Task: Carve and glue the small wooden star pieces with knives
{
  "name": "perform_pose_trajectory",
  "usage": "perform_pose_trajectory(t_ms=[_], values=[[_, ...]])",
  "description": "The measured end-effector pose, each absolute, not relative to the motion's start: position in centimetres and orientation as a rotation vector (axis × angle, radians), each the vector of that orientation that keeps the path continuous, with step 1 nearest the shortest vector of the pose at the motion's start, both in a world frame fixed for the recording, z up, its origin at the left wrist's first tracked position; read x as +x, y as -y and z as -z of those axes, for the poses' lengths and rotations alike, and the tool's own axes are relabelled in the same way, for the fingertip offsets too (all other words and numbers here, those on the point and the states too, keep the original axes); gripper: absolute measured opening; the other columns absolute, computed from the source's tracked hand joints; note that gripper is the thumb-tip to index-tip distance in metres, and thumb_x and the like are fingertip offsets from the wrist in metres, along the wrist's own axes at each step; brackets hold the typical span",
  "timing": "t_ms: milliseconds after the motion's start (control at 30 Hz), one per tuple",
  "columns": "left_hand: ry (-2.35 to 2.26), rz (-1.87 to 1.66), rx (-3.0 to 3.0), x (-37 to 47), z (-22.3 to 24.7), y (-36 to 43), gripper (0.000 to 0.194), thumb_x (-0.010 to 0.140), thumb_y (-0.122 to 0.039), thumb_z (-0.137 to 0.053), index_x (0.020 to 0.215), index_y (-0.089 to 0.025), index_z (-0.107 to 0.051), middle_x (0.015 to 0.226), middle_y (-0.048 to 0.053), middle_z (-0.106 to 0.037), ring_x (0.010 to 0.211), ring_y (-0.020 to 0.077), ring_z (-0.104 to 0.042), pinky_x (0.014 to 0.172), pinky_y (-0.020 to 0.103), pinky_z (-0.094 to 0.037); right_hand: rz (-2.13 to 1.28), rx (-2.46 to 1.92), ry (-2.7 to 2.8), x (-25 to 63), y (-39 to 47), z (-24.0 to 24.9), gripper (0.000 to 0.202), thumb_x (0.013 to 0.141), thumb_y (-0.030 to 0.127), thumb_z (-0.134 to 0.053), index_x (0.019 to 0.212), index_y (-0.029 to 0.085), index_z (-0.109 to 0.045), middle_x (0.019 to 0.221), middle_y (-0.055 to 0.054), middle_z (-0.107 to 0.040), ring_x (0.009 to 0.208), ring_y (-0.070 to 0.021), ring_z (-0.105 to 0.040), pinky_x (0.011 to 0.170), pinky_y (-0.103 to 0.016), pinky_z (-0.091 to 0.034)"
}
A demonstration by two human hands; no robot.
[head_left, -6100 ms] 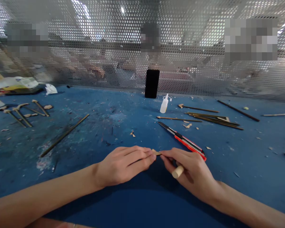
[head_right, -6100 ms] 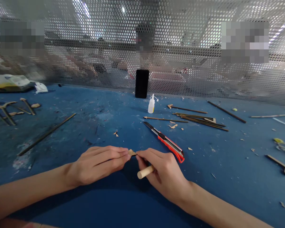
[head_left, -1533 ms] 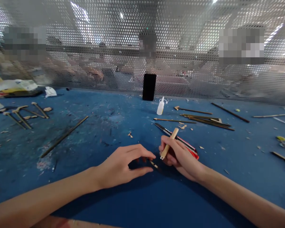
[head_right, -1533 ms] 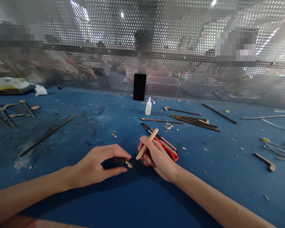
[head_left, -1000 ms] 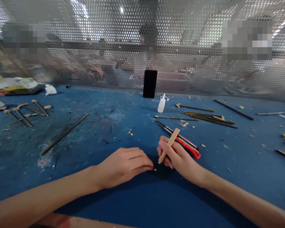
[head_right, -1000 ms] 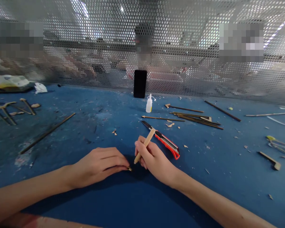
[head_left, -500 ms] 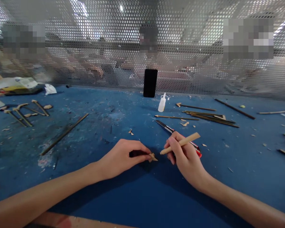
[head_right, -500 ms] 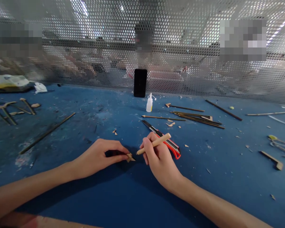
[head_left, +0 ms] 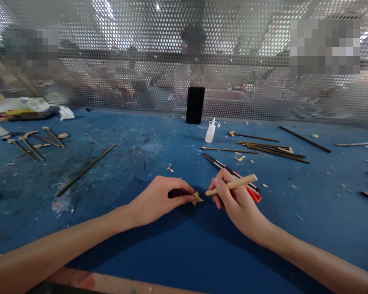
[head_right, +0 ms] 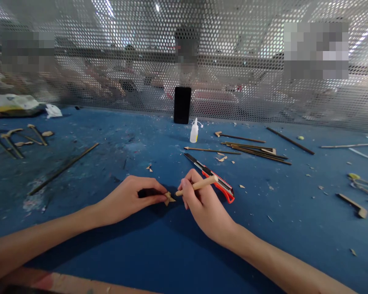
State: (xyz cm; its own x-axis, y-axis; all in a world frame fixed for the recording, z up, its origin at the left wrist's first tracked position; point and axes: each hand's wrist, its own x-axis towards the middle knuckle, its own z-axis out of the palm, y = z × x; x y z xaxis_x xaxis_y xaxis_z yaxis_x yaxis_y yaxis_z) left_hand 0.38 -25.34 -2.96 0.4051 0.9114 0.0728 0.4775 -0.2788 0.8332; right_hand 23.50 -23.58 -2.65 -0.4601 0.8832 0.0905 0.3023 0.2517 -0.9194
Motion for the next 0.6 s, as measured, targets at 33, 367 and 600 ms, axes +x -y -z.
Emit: perform_pose_trajectory(t_ms=[33,367,600], values=[[-1.202,-0.714,1.885,0.39,2.93,25.32,0.014,0.095,-0.030,-0.070,0.101,-0.022,-0.079,0.094,-0.001,-0.079,0.080,0.0145,-0.071,0.073,0.023,-0.053,-1.195,-1.071,1.922,23.50,23.57,2.68,0.036,0.109,0.048,-0.039,0.085,0.024,-0.050,0.066,0.004,-0.050,0.061,-0.0137,-0.046,0.063,-0.030,-0.038],[-1.222,-0.716,1.809,0.65,2.78,25.51,0.018,0.096,-0.035,-0.067,0.104,-0.021,-0.076,0.093,0.000,-0.080,0.075,0.0147,-0.071,0.067,0.023,-0.054,-1.216,-1.087,1.663,23.17,22.96,2.81,0.035,0.107,0.047,-0.043,0.083,0.024,-0.052,0.062,0.004,-0.047,0.059,-0.0138,-0.043,0.057,-0.030,-0.035],[-1.384,-0.715,2.286,-0.34,2.92,25.60,0.034,0.095,-0.040,-0.070,0.122,-0.021,-0.067,0.118,0.006,-0.068,0.104,0.0208,-0.065,0.093,0.033,-0.052,-1.155,-1.119,1.802,23.67,23.14,2.66,0.026,0.105,0.047,-0.050,0.094,0.025,-0.058,0.079,0.001,-0.055,0.070,-0.0146,-0.049,0.063,-0.029,-0.040]])
